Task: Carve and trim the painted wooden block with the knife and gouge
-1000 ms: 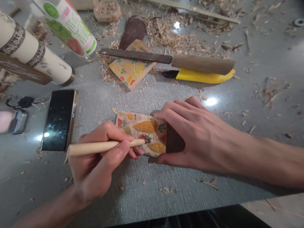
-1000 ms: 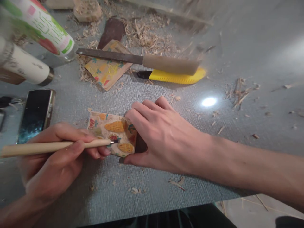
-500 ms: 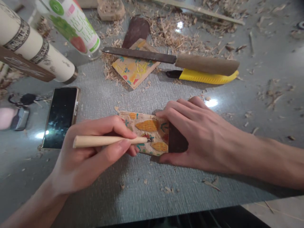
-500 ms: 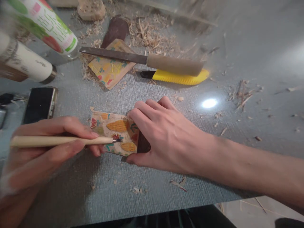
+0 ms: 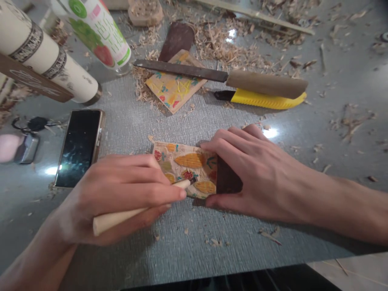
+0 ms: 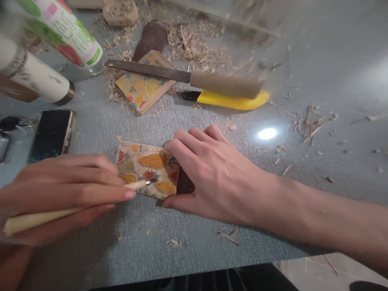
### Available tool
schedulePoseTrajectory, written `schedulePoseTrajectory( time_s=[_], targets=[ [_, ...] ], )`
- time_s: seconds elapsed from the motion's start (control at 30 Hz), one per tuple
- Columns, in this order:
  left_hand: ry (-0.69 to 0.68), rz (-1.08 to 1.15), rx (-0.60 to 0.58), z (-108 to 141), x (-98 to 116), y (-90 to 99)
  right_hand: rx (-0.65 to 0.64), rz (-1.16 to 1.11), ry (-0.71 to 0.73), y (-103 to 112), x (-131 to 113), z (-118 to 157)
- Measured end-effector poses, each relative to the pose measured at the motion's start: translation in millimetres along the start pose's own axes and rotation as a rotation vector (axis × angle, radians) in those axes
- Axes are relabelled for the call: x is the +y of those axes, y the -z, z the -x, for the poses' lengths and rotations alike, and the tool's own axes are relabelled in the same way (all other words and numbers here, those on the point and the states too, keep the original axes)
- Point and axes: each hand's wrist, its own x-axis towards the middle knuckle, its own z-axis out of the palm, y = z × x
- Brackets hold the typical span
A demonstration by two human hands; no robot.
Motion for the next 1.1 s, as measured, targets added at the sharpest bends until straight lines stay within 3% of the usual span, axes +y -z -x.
schedulePoseTrajectory(
  time_s=[0.1,0.17,0.23,0.3,0.37,0.47,0.6,0.7,0.8,0.87,0.93,1.1],
  targets=[
    [-0.03,-0.122,-0.055,8,-8,3.9,-0.01,0.001,0.006,1,0,0],
    [-0.029,-0.066,-0.095,9,-9,2.9,-0.009,0.005,0.006,0,0,0],
    [0.029,0.06,-0.06,4,-6,-3.2,-0.004,0.012,0.004,0,0,0],
    [0.232,0.104,0.254,-5,2,-14.7,0.0,0.019,0.006,-1,0,0],
    [0.33,0.126,0.488,-15,11,-28.3,0.0,0.019,0.013,-1,0,1],
    [0.355,0.144,0.575,-23,23,-42.5,-0.002,0.016,0.017,-1,0,0],
    [0.382,0.175,0.609,-15,30,-40.4,-0.004,0.008,0.01,0,1,0],
    [0.387,0.166,0.558,-4,31,-28.9,-0.009,-0.006,0.011,1,1,0],
    [0.276,0.081,0.283,2,27,-18.9,-0.004,0.003,0.019,1,2,1],
    [0.146,0.045,0.185,2,22,-16.3,-0.001,0.014,0.03,1,2,1],
    [0.074,0.013,0.156,2,18,-17.0,-0.002,0.015,0.034,1,1,1],
    [0.055,-0.058,0.167,3,10,-23.9,-0.015,0.002,0.035,2,1,1]
  ],
)
